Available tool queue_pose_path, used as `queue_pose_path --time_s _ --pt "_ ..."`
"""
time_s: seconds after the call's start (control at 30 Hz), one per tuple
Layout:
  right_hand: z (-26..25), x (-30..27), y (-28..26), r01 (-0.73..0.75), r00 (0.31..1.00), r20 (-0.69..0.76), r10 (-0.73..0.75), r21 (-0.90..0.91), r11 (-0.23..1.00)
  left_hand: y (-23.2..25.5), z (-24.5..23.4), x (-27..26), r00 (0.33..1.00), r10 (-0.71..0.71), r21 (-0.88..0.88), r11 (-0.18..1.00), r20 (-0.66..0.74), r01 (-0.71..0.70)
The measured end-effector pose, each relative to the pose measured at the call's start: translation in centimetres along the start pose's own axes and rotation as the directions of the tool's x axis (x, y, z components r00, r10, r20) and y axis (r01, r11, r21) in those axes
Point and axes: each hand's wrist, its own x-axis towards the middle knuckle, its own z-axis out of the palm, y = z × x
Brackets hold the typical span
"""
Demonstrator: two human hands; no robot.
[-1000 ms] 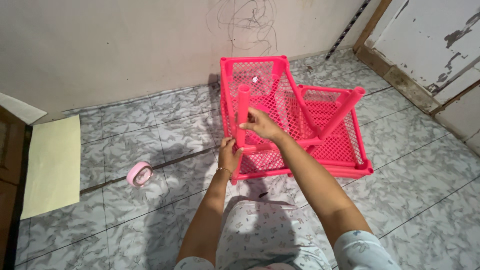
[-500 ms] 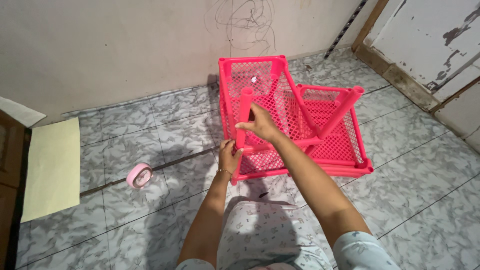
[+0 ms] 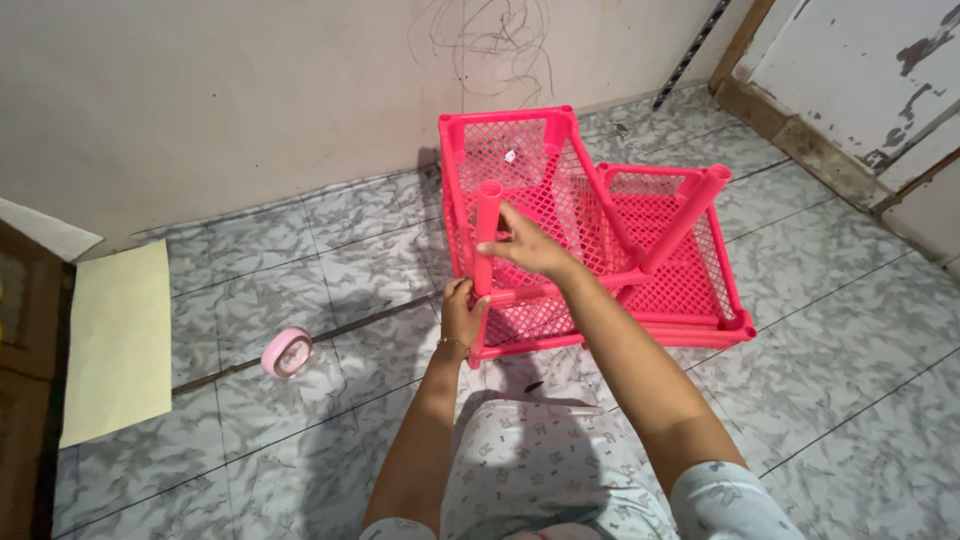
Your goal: The person assembles a pink plastic storage rack by inserting vertical poles into the corners of two mesh trays and stacking them. The person repeatedly adjusts and reinserts the poles to secure the structure.
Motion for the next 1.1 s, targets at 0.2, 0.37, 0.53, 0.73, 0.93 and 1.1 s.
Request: queue_pose_path --time_s 0.2,0.37,0.53,0.73,0.93,1.1 --pt "0.7 -0.4 -1.5 -0.013 0.996 -0.094 -0.002 -0.158 0.987 -0.4 0.0 0.1 1.000 0.023 0.081 0.996 0.013 -0.024" --pt "0.4 -0.1 -1.8 0.156 0.987 -0.023 -0.157 -0.032 0.987 0.0 -0.3 0.1 0.999 -0.022 0.008 1.000 0.030 0.022" --pt "0.0 0.0 -2.2 0.087 0.996 -0.012 -0.087 -0.004 0.996 0.4 -0.4 0.1 0.999 -0.033 -0.019 0.999 0.036 0.034" --pt "0.3 0.2 -2.5 0.167 0.986 0.013 -0.167 -0.071 0.983 0.4 -0.6 -0.1 0.998 -0.047 -0.054 0.997 0.039 0.049" --pt "-0.5 0.0 -2.8 -0.013 0.998 -0.063 0.007 -0.104 0.995 0.2 -0.3 -0.1 0.998 -0.048 -0.034 0.998 0.039 0.049" --pt "-0.2 -0.2 -3.2 0.095 0.995 -0.027 -0.097 -0.054 0.994 -0.3 -0.3 0.0 1.000 0.016 -0.034 0.999 0.009 -0.016"
